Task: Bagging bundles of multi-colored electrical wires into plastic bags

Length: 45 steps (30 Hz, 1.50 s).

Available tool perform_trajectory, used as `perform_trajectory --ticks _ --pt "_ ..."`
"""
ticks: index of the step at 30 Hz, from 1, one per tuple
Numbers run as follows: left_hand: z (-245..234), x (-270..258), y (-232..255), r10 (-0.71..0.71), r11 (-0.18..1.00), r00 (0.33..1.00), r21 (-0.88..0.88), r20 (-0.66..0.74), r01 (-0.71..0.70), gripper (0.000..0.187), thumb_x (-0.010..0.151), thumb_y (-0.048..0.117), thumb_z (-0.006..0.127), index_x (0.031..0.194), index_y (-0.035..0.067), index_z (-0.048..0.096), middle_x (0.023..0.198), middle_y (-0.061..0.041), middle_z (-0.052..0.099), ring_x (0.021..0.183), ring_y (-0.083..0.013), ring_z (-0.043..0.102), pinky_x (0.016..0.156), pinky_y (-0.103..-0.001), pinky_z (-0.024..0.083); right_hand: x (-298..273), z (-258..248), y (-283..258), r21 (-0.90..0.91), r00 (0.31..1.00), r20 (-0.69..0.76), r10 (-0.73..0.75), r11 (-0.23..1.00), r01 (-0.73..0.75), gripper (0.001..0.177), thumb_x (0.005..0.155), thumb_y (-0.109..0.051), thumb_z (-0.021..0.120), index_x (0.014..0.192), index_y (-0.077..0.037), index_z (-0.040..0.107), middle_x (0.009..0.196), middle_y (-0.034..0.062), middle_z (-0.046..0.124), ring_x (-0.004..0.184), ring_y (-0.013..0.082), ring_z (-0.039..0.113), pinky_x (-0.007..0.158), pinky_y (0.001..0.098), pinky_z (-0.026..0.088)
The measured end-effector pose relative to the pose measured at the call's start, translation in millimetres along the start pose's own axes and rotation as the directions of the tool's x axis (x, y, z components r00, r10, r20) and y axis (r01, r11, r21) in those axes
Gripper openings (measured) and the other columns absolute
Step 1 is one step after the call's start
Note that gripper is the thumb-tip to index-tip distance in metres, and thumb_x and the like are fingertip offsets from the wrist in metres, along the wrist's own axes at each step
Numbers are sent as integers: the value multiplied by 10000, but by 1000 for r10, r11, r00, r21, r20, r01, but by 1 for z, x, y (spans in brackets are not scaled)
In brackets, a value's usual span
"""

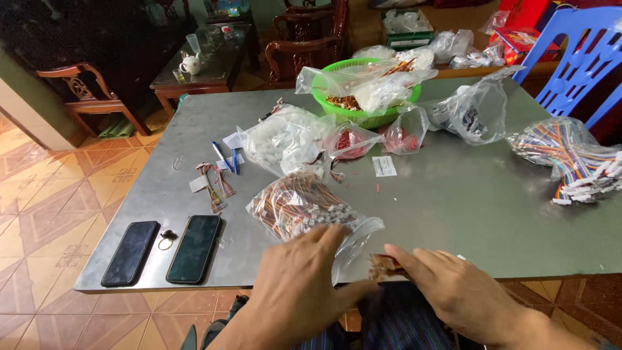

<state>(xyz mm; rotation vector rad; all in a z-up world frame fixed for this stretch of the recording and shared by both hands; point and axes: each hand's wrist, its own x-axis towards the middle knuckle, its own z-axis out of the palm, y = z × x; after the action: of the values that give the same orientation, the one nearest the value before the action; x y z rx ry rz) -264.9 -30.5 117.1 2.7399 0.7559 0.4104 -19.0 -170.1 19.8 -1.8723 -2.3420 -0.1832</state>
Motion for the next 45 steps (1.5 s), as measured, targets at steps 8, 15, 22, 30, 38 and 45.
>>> perform_trajectory --ticks 8,15,22,30,38,45 --pt "54 31 -28 90 989 984 126 -156 -71 84 987 157 516 932 115 564 802 -73 620 603 -326 654 389 -476 451 60 -10 -34 104 929 227 293 941 -323 701 938 -10 429 1586 -183 226 1081 109 610 871 397 666 693 539 540" --pt "59 50 -14 179 978 901 169 -394 -120 42 892 46 585 894 87 579 721 -74 598 564 -289 618 340 -435 407 79 -39 -35 281 821 197 536 771 -571 449 1060 -360 226 1434 -213 426 1001 140 702 838 423 708 739 539 519" --pt "70 68 11 210 969 828 225 -520 -104 66 901 45 568 877 107 568 752 -60 619 568 -230 604 338 -363 400 91 -20 -13 158 802 184 567 789 -594 340 849 61 342 1135 -60 481 936 228 710 788 509 684 675 545 506" --pt "78 53 7 238 936 796 -85 -556 -340 598 1011 549 462 1333 56 567 1112 -134 634 844 -220 630 573 -336 536 86 -40 -15 420 809 164 564 702 -575 330 973 -338 349 1181 -222 577 855 42 780 679 260 706 645 449 571" --pt "116 46 -54 77 987 927 -100 -367 -122 1047 936 700 466 1581 -66 161 1568 -233 437 1486 -332 380 1264 -473 154 83 22 17 224 909 -99 406 899 -377 605 974 -18 353 1578 -18 314 896 178 665 597 336 667 499 454 555" --pt "98 46 -45 30 981 917 -163 -397 -102 885 940 703 452 1481 4 426 1443 -210 580 1378 -339 513 1208 -458 281 86 15 10 114 919 19 395 912 -394 877 809 87 539 1607 -79 215 666 120 598 502 336 576 485 452 501"
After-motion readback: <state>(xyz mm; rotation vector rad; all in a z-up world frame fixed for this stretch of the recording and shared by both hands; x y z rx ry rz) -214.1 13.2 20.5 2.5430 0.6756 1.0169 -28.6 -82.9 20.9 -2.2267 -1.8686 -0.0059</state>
